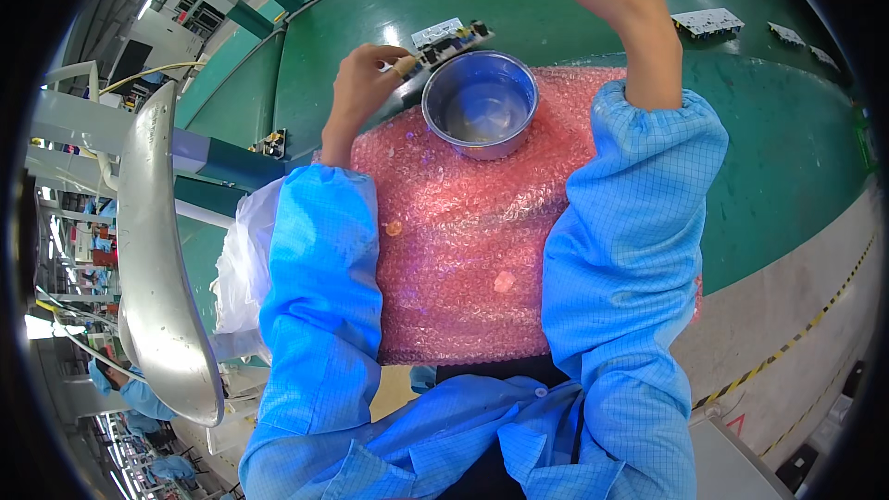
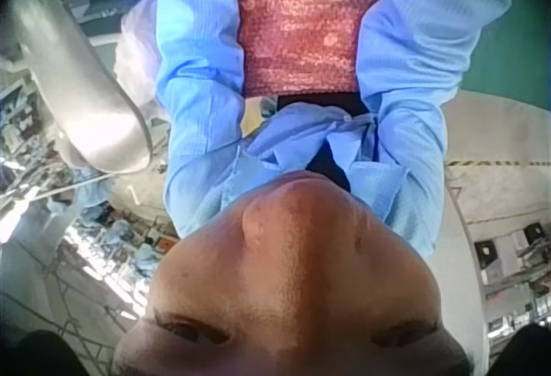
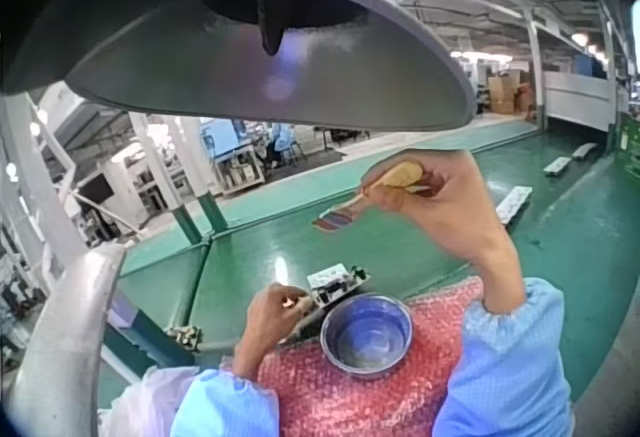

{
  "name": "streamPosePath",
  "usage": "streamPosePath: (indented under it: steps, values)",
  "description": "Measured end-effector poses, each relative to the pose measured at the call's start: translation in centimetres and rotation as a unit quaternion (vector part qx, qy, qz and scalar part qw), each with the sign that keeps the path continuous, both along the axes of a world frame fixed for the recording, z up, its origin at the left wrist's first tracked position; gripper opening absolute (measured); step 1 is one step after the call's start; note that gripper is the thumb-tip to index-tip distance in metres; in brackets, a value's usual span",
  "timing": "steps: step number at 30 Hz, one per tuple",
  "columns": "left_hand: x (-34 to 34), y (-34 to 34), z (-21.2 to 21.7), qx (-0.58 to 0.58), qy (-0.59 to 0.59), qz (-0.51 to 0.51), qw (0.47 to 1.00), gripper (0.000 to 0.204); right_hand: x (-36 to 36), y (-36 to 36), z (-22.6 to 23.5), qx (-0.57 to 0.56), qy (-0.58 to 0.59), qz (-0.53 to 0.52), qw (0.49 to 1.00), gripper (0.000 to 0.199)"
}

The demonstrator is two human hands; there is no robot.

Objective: Cleaning a printed circuit board using a brush and liquid solution.

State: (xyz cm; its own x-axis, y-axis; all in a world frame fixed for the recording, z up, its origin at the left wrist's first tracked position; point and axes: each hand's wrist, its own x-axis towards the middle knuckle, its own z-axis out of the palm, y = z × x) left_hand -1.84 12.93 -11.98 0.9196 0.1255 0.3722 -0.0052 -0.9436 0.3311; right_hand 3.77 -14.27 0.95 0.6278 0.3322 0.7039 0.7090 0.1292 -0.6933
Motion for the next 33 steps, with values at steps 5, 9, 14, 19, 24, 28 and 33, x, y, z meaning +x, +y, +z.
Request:
streamPosePath:
  steps: [5,9,14,19,24,28,33]
  values:
    - [-0.2,6.2,-0.6,-0.375,0.078,0.018,0.924,0.023,-0.1,0.1,0.2,-0.006,0.003,-0.013,1.000,0.015]
    - [-1.8,10.1,-1.2,-0.460,0.120,0.093,0.875,0.021,-0.4,0.2,0.3,-0.010,0.008,-0.007,1.000,0.015]
    - [-2.7,12.3,-0.5,-0.320,-0.052,0.166,0.931,0.024,-0.8,0.6,0.6,-0.025,0.001,-0.020,1.000,0.014]
    - [-1.9,8.9,2.5,-0.644,-0.118,0.010,0.755,0.030,-0.6,-0.1,0.5,-0.021,0.006,-0.001,1.000,0.013]
    - [-1.0,9.0,-0.2,-0.210,0.043,0.038,0.976,0.049,-1.0,0.7,0.7,-0.031,0.010,-0.011,0.999,0.012]
    - [-1.2,7.4,-0.9,-0.057,0.090,0.079,0.991,0.079,-1.1,0.6,0.7,-0.049,0.003,-0.018,0.999,0.011]
    - [-0.7,3.5,-0.7,-0.007,0.111,0.086,0.990,0.086,-1.1,0.6,0.6,-0.045,0.006,-0.011,0.999,0.012]
